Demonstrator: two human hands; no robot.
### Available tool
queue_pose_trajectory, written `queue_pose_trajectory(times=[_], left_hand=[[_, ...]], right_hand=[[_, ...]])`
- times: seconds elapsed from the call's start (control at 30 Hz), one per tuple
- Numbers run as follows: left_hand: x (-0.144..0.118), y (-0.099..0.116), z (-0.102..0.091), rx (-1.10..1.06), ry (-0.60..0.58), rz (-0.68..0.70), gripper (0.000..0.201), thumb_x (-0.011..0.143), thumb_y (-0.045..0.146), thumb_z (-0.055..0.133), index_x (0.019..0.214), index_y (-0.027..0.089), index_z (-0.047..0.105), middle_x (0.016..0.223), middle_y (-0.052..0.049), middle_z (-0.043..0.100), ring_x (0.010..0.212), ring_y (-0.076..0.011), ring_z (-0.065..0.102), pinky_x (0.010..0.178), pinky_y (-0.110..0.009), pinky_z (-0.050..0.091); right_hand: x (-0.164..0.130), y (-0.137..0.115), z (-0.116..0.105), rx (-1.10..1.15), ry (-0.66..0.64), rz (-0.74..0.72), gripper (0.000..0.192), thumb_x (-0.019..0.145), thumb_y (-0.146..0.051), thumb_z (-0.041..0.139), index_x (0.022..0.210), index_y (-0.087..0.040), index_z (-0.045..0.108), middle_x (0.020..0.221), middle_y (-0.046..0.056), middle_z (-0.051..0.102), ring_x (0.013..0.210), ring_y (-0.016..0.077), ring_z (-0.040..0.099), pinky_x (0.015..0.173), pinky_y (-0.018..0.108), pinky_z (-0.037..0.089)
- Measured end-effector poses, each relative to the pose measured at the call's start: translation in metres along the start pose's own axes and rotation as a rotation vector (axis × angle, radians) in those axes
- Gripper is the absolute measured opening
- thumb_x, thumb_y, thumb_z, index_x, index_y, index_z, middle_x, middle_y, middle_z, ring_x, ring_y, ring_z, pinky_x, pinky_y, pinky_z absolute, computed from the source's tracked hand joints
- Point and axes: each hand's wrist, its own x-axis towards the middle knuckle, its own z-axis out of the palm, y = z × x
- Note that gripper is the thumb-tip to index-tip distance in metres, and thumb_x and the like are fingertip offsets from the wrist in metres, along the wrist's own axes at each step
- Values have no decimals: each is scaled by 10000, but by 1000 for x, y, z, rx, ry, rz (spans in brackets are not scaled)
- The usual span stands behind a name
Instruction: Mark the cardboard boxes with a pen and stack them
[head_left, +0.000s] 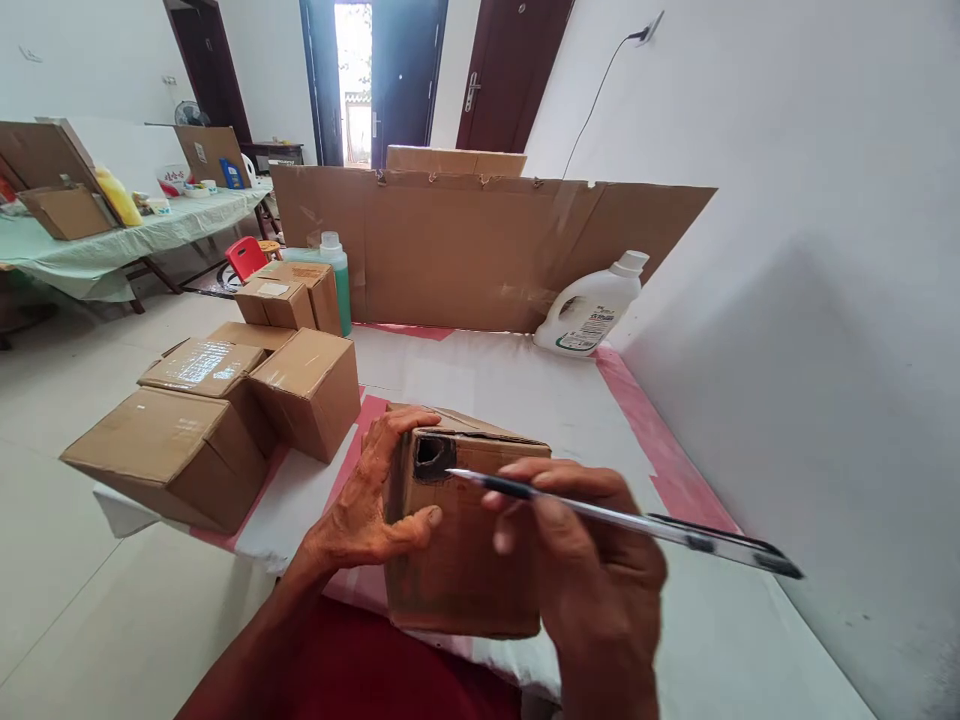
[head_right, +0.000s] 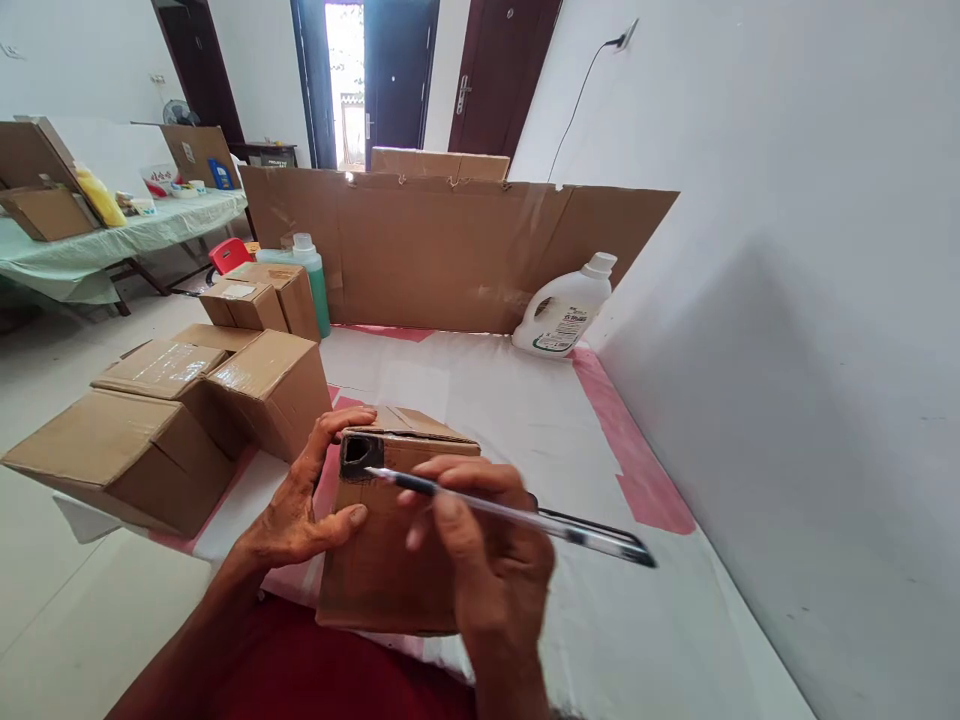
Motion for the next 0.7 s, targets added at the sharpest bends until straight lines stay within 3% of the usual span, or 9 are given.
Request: queue_pose_trajectory(times=[0.1, 0.2, 0.37, 0.5, 0.6, 0.63, 0.7], left_hand=[[-2, 0, 1, 16, 2, 14, 744, 782, 258, 707, 1457, 317, 399, 1464, -70, 472, 1392, -319, 439, 1197, -495, 336], [-3, 0, 3, 17, 10, 20, 753, 772, 260, 705, 1459, 312, 401, 1471, -77, 470, 1402, -328, 431, 1201, -511, 331], [-3, -1, 3, 13, 15, 5, 747, 773, 269, 695, 1459, 326, 404, 1470, -66, 473, 1405, -325, 431, 1203, -513, 324], [-5, -5, -2, -22, 19, -21, 734, 790, 322, 708, 1462, 303, 414, 1492, -77, 469, 1420, -329, 426, 1210, -511, 320], [-7, -8, -5, -41, 22, -27, 725, 815, 350, 705, 1477, 286, 417, 1516, -88, 463, 1436, -335, 416, 1218, -517, 312], [-8, -8, -5, -41, 21, -32, 721, 824, 359, 703, 1482, 288, 417, 1523, -90, 459, 1441, -338, 413, 1218, -523, 311], [-9, -9, -5, -29, 20, -51, 711, 842, 377, 699, 1490, 300, 417, 1527, -88, 457, 1436, -343, 419, 1206, -530, 324]], right_hand=[[-7, 12, 16, -54, -84, 9, 25, 964, -228, 673, 939, -226, 673, 984, 9, 714, 655, 106, 699, 550, 216, 573], [-7, 20, 9, -76, -88, 1, 61, 979, -244, 652, 923, -220, 645, 945, -3, 687, 612, 92, 667, 487, 193, 537], [7, 7, -9, -69, 60, -17, 76, 955, -268, 673, 933, -220, 618, 1010, 28, 726, 641, 131, 705, 423, 201, 494], [49, 3, -33, -70, 248, -83, 196, 906, -350, 720, 912, -221, 573, 903, 16, 745, 571, 130, 680, 368, 185, 398], [75, 29, -61, -316, 372, -116, 277, 918, -452, 658, 844, -230, 510, 707, -82, 632, 455, 72, 553, 381, 173, 321], [77, 42, -69, -477, 336, -65, 297, 934, -476, 615, 815, -228, 503, 642, -110, 563, 441, 54, 505, 403, 166, 310], [68, 72, -79, -591, 250, 19, 319, 918, -427, 656, 731, -185, 564, 602, -96, 547, 505, 50, 533, 497, 168, 372]])
